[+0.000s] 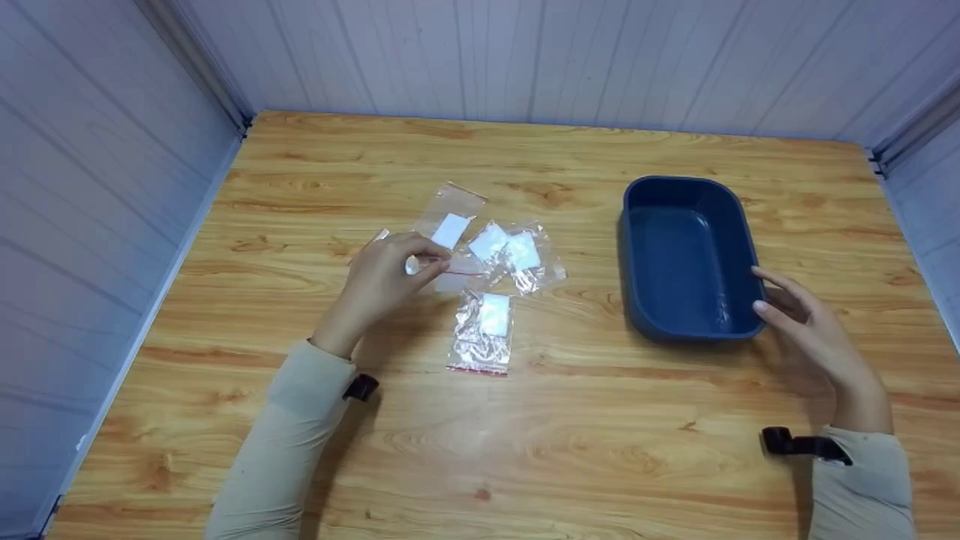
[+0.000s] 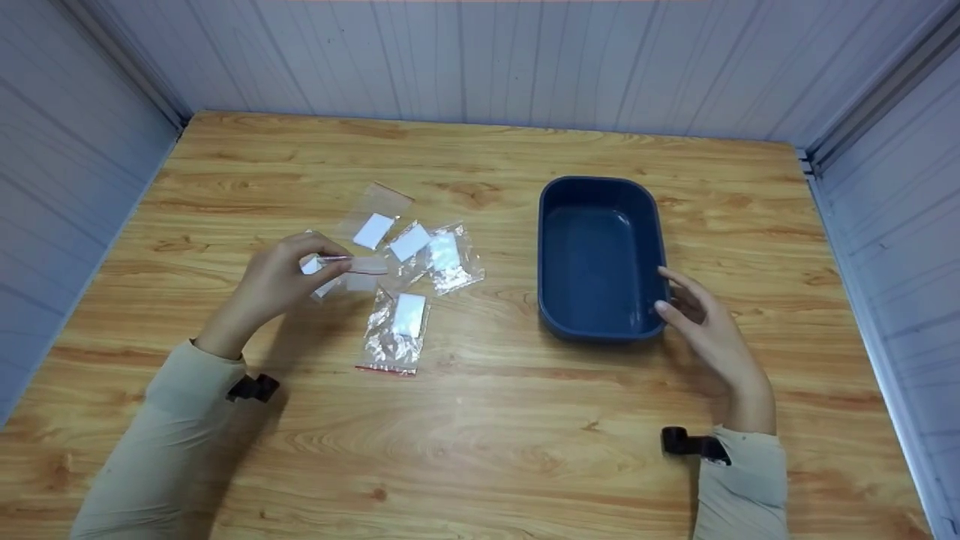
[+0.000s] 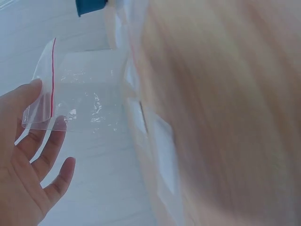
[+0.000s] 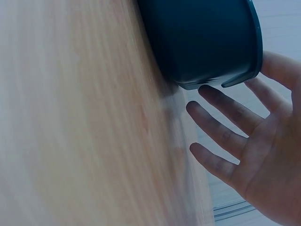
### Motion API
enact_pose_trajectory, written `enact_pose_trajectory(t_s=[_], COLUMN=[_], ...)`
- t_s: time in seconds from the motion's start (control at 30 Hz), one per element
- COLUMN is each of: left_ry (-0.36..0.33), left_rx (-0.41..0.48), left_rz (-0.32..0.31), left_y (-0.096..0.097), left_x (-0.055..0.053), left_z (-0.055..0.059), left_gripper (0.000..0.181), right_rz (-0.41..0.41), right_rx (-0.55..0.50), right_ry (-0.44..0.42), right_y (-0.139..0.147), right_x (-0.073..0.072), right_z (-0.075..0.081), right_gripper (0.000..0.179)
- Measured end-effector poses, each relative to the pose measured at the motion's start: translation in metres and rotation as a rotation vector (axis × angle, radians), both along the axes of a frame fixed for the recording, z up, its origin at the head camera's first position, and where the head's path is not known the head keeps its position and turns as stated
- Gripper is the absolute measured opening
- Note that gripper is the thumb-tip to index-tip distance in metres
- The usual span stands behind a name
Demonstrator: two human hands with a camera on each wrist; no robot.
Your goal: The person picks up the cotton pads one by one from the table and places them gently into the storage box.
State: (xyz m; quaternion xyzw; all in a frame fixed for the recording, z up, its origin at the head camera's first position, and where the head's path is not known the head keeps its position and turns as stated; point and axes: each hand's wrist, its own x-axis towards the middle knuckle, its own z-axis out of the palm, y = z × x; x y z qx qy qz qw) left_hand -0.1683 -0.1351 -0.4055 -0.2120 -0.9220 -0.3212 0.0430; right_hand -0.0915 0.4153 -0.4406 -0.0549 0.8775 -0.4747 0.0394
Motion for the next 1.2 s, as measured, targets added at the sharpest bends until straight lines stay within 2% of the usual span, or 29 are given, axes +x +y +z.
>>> enact_pose_trajectory(t_s=[0.13,0.47,0.8,1.07,1.2], left_ry=[0.021,0.021,0.016,0.038,0.027], left_rx=[0.020,0.059,0.097,0.099,0.107], left_rz=[-0.013,-0.041,-0.066,-0.115,-0.124], left_y=[0.009,0.039,0.058,0.072,0.080], left_x=[-0.003,-0.010,-0.009,-0.008,-0.008], left_z=[0.003,0.008,0.007,0.007,0.008], left_gripper=[0.013,0.016,0.016,0.016,0.016], right_rz=[-0.005,-0.020,-0.013,-0.017,-0.015], right_rx=[0.010,0.030,0.028,0.022,0.023], right_ry=[-0.001,-0.029,-0.038,-0.049,-0.052], right_y=[0.001,0.004,0.001,0.001,0.001], right_x=[0.000,0.000,0.000,0.000,0.000], right_z=[-0.001,-0.001,0.000,0.000,-0.001], right_gripper=[0.053,0.054,0.053,0.054,0.054])
